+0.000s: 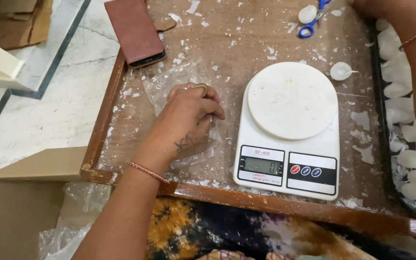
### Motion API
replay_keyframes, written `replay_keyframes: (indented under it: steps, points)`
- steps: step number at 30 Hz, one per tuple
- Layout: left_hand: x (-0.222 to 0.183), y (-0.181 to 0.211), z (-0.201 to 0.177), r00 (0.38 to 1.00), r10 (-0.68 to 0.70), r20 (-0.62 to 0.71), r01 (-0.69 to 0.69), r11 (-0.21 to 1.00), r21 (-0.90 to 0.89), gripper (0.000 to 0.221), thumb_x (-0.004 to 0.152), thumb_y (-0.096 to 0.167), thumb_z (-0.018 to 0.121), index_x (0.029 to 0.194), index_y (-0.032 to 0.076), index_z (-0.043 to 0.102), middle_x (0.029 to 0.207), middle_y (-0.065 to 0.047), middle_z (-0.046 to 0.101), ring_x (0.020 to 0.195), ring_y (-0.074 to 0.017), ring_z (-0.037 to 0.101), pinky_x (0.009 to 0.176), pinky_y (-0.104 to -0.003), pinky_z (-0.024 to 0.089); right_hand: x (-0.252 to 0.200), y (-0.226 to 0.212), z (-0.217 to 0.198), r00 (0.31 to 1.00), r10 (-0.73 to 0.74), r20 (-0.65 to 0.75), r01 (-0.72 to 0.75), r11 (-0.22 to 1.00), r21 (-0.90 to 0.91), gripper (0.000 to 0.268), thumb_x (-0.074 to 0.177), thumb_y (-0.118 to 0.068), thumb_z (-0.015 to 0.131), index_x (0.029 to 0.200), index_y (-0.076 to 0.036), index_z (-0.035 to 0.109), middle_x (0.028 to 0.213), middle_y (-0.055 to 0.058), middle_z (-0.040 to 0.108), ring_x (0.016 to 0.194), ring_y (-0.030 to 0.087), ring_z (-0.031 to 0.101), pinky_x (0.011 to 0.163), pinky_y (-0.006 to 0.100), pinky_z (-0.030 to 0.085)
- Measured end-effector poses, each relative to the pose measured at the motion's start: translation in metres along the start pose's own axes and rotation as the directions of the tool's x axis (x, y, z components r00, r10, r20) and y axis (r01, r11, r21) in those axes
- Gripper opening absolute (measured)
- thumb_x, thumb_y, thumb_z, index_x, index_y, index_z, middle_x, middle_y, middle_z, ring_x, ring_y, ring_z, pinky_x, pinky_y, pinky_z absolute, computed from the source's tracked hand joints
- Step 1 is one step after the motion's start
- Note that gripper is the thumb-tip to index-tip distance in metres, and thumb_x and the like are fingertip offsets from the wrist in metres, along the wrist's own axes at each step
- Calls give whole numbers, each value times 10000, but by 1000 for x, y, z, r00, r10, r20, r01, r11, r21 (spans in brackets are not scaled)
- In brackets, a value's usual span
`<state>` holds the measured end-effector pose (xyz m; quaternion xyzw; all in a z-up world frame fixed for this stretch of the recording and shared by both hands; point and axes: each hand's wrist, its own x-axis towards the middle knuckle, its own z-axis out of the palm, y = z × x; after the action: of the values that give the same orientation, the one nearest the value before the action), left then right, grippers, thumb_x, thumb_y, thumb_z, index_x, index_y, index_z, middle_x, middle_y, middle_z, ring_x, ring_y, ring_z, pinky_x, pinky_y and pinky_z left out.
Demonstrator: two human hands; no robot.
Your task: The person sits on the floor at a low table, places white wax pieces one at a time onto a digital scale to weigh a batch, then transfers the weighed pieces into a clear plastic bag and sets filled bags into a cardboard box, repeating the cycle.
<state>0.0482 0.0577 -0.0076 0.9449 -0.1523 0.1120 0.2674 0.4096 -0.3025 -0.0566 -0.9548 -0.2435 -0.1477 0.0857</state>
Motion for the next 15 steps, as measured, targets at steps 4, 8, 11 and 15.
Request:
replay_keyframes:
  steps: [4, 8, 11, 15]
  points:
    - [-1, -4, -1, 1000, 6, -2, -6, 1000, -15, 237, 728, 6, 673, 887, 137, 792, 1028, -39, 708, 1067, -250, 643, 1048, -422, 389, 8, 2, -7, 998, -56, -11, 56, 997, 54, 359, 977, -324, 769, 1162, -20, 727, 985, 213, 737, 813, 360, 721, 731, 478, 586]
    - [4, -6, 0, 1000, -6, -20, 6, 1000, -8, 225, 744, 1, 668, 867, 137, 798, 1015, -38, 710, 1064, -250, 643, 1042, -427, 388, 18, -13, -6, 978, -207, -38, 194, 956, -220, 423, 899, -438, 781, 1198, -140, 753, 1065, 146, 756, 902, 335, 725, 782, 484, 574]
    - [3, -6, 1, 999, -29, -17, 29, 999, -20, 224, 742, 7, 665, 871, 135, 796, 1020, -44, 699, 1064, -250, 639, 1050, -417, 396, 14, -32, -13, 971, -237, 28, 224, 867, -446, 438, 863, -534, 779, 1198, -252, 789, 1147, 81, 761, 993, 305, 727, 850, 586, 508]
    - [1, -3, 0, 1000, -15, 17, 15, 1000, 0, 221, 747, 8, 671, 878, 136, 794, 1016, -32, 701, 1063, -244, 638, 1039, -418, 391, 0, -41, -20, 969, -162, 186, 208, 942, -265, 522, 859, -515, 802, 1300, -237, 760, 1185, 127, 753, 984, 335, 729, 866, 524, 550]
